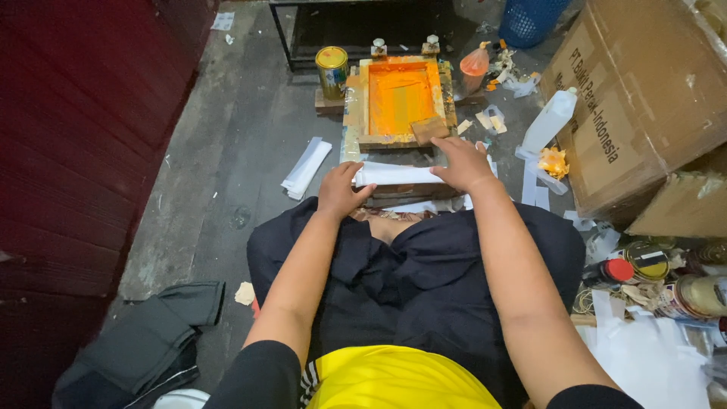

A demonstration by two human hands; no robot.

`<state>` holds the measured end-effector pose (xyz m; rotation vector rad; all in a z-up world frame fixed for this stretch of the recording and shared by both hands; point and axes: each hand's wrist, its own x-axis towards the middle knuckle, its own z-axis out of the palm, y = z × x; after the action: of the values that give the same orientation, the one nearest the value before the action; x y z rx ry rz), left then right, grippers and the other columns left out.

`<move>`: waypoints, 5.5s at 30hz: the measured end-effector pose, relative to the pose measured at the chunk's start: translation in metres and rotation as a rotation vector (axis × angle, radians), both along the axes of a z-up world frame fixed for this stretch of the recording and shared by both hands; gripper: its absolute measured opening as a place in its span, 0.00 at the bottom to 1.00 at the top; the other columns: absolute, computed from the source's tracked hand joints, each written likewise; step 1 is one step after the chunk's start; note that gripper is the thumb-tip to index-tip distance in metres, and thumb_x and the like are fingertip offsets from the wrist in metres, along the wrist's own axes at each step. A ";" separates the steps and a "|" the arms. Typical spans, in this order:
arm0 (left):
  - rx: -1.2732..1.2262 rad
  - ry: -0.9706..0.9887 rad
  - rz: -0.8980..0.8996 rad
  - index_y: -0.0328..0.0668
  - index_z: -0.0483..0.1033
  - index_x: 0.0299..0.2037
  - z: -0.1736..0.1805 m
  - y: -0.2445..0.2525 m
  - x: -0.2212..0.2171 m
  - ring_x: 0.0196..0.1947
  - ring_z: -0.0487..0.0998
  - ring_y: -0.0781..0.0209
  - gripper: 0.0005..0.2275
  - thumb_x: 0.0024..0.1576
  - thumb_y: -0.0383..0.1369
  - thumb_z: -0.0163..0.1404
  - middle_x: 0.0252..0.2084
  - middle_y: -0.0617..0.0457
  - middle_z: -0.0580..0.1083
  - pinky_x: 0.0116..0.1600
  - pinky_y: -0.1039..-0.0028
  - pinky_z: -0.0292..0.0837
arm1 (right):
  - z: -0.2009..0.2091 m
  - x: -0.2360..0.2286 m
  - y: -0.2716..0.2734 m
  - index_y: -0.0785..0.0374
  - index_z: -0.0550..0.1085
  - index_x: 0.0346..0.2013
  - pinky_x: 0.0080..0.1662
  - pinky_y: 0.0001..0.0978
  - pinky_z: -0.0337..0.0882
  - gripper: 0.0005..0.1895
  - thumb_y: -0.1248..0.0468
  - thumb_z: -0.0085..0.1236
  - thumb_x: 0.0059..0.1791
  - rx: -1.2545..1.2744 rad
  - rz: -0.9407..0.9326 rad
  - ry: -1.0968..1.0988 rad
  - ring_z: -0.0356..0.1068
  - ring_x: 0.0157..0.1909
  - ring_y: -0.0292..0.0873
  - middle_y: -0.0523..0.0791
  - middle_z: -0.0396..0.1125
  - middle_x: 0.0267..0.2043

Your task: The person sits on the floor and uses a wooden block to apply orange paint onto a screen printing frame. They then place a strip of white paper onto the frame and press it with the block to transfer the paint. The person repeats this process with multiple paper strips.

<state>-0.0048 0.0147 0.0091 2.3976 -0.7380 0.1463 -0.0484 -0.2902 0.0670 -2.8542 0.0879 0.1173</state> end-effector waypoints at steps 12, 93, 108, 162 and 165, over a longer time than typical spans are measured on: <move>-0.009 -0.244 0.012 0.46 0.73 0.62 -0.067 0.008 0.031 0.57 0.77 0.44 0.29 0.54 0.53 0.58 0.56 0.43 0.75 0.69 0.50 0.63 | -0.047 0.020 -0.025 0.42 0.60 0.75 0.73 0.67 0.39 0.37 0.51 0.58 0.51 0.032 0.007 -0.045 0.52 0.76 0.56 0.46 0.57 0.74; 0.200 -0.052 -0.158 0.51 0.67 0.68 -0.104 -0.053 0.104 0.67 0.67 0.43 0.23 0.62 0.41 0.53 0.57 0.47 0.73 0.71 0.39 0.47 | -0.074 0.078 -0.061 0.57 0.77 0.52 0.60 0.52 0.67 0.20 0.64 0.68 0.45 0.413 0.089 0.026 0.69 0.60 0.58 0.51 0.73 0.52; 0.130 -0.024 -0.138 0.53 0.73 0.62 -0.126 -0.057 0.116 0.62 0.70 0.50 0.20 0.59 0.32 0.57 0.52 0.52 0.74 0.73 0.46 0.48 | -0.067 0.069 -0.072 0.59 0.78 0.51 0.55 0.46 0.69 0.22 0.67 0.68 0.43 0.607 -0.001 -0.016 0.72 0.52 0.50 0.50 0.72 0.45; -0.949 0.799 0.231 0.41 0.81 0.49 -0.017 -0.141 0.044 0.38 0.83 0.67 0.15 0.52 0.27 0.65 0.33 0.50 0.82 0.51 0.78 0.77 | -0.079 0.065 -0.006 0.63 0.80 0.32 0.45 0.30 0.76 0.07 0.65 0.72 0.45 1.516 -0.165 -0.203 0.75 0.35 0.38 0.46 0.74 0.29; -0.947 0.787 0.234 0.42 0.81 0.49 -0.012 -0.144 0.043 0.38 0.83 0.67 0.15 0.52 0.28 0.66 0.33 0.50 0.82 0.51 0.78 0.76 | -0.109 0.060 -0.013 0.62 0.80 0.32 0.45 0.32 0.77 0.08 0.63 0.71 0.47 1.493 -0.218 -0.211 0.75 0.34 0.38 0.46 0.75 0.29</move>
<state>0.0384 -0.1297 -0.0034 1.4186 0.0255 -0.2881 0.0116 -0.3034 -0.0423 -1.3422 0.1703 -0.1262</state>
